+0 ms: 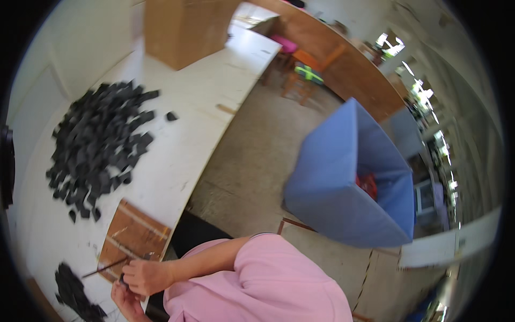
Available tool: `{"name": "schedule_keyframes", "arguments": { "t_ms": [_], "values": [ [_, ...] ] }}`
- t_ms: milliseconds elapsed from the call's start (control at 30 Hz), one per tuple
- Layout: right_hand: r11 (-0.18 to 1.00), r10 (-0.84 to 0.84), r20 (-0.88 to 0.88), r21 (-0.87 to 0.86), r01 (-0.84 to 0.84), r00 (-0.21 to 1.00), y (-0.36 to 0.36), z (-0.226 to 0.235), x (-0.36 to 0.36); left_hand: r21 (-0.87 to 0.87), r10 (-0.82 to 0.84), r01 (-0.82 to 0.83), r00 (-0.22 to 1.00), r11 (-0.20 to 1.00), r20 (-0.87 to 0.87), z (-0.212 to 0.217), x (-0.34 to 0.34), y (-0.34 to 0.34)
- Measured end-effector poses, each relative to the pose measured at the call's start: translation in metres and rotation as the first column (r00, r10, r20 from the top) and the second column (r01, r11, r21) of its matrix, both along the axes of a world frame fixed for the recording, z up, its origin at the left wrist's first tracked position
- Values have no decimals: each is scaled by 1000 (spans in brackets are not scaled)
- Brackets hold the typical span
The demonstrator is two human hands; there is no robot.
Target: Threading small grey foam squares onto a thin metal needle tool.
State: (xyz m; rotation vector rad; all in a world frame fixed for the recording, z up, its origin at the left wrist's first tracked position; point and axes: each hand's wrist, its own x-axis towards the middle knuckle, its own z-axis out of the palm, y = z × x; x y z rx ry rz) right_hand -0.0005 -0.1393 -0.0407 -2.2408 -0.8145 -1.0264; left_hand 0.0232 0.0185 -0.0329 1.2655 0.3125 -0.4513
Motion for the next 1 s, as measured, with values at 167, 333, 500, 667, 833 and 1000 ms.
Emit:
{"name": "schedule_keyframes", "arguments": {
  "t_ms": [167,333,500,667,833,1000],
  "values": [
    [984,-175,-51,-26,174,983,-13,-19,-15,329,-584,485,717,810,380,-77,43,25],
    [889,-60,-464,377,259,884,-31,-17,-26,352,-684,630,729,693,42,-85,61,13],
    [762,40,-549,557,329,835,-37,-15,-21,387,-608,522,782,760,140,-62,47,-18],
    [846,-191,-445,378,376,875,-38,-7,-16,663,-513,90,713,743,479,-14,9,-67],
    [819,-423,-342,254,515,839,-30,-4,-10,462,-212,-74,817,884,537,-8,4,-75],
    [582,189,-683,657,480,706,-49,19,-6,-588,-158,181,983,788,91,16,8,-76]
  ]
}}
